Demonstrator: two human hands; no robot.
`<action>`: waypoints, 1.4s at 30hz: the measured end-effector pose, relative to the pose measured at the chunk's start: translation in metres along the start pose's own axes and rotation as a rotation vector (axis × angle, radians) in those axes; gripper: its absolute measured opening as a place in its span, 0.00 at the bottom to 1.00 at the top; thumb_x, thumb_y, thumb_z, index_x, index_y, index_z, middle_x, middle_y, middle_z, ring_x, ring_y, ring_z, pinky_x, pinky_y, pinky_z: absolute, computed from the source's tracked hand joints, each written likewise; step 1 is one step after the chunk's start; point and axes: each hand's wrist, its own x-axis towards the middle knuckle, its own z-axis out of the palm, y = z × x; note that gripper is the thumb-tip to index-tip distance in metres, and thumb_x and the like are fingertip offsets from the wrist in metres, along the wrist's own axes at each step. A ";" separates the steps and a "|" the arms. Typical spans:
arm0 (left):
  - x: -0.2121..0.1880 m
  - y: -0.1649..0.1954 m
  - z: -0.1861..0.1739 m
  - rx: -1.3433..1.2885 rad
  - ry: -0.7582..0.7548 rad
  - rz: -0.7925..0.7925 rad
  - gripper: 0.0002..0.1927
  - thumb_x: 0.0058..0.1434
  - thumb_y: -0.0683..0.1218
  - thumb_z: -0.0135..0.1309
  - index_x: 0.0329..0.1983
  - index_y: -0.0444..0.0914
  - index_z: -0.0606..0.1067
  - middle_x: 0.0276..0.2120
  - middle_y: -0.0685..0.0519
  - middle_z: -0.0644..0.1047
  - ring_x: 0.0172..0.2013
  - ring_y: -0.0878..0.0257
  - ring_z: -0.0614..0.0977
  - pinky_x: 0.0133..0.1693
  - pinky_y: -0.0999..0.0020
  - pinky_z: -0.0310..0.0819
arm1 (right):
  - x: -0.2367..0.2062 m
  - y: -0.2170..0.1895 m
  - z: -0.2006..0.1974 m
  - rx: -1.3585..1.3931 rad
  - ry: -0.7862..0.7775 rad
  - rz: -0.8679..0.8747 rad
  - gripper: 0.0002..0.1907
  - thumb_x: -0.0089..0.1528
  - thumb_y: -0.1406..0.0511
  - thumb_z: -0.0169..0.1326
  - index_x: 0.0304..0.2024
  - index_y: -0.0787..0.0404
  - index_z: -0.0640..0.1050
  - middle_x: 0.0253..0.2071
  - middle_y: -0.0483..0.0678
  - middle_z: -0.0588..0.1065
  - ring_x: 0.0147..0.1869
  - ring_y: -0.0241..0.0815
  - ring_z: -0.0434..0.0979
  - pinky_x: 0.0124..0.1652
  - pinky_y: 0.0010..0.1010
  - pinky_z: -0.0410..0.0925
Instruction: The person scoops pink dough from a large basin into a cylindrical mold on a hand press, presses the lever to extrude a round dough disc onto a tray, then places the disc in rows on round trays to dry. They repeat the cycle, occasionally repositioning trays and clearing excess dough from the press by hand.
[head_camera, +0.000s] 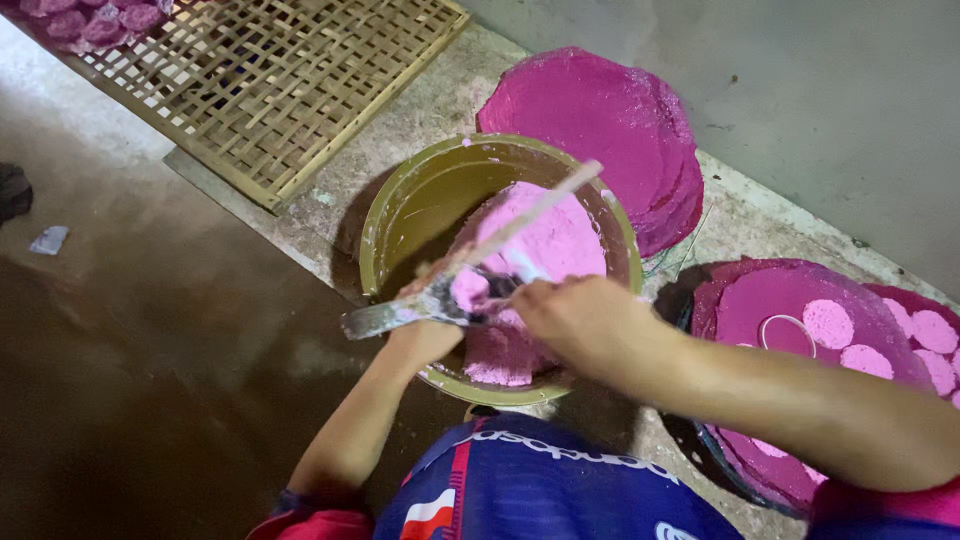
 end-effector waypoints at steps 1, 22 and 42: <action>0.004 -0.003 -0.002 -0.036 -0.092 -0.108 0.18 0.60 0.42 0.50 0.54 0.43 0.75 0.47 0.44 0.80 0.41 0.51 0.84 0.45 0.60 0.79 | -0.011 0.010 0.002 0.148 0.028 0.067 0.14 0.60 0.64 0.52 0.47 0.62 0.75 0.33 0.52 0.75 0.30 0.51 0.81 0.26 0.41 0.73; 0.018 0.026 -0.041 0.270 0.644 0.095 0.25 0.70 0.55 0.55 0.63 0.36 0.71 0.77 0.38 0.53 0.65 0.35 0.71 0.56 0.49 0.76 | 0.009 0.007 0.120 1.141 0.316 0.482 0.23 0.68 0.67 0.51 0.67 0.58 0.70 0.42 0.53 0.85 0.37 0.43 0.81 0.42 0.32 0.74; -0.009 -0.044 -0.038 -1.538 -0.305 0.220 0.27 0.55 0.36 0.54 0.60 0.33 0.68 0.40 0.51 0.75 0.36 0.67 0.76 0.37 0.72 0.72 | -0.025 0.105 0.037 0.596 0.407 0.210 0.22 0.64 0.64 0.55 0.62 0.53 0.76 0.46 0.58 0.81 0.41 0.55 0.83 0.42 0.40 0.75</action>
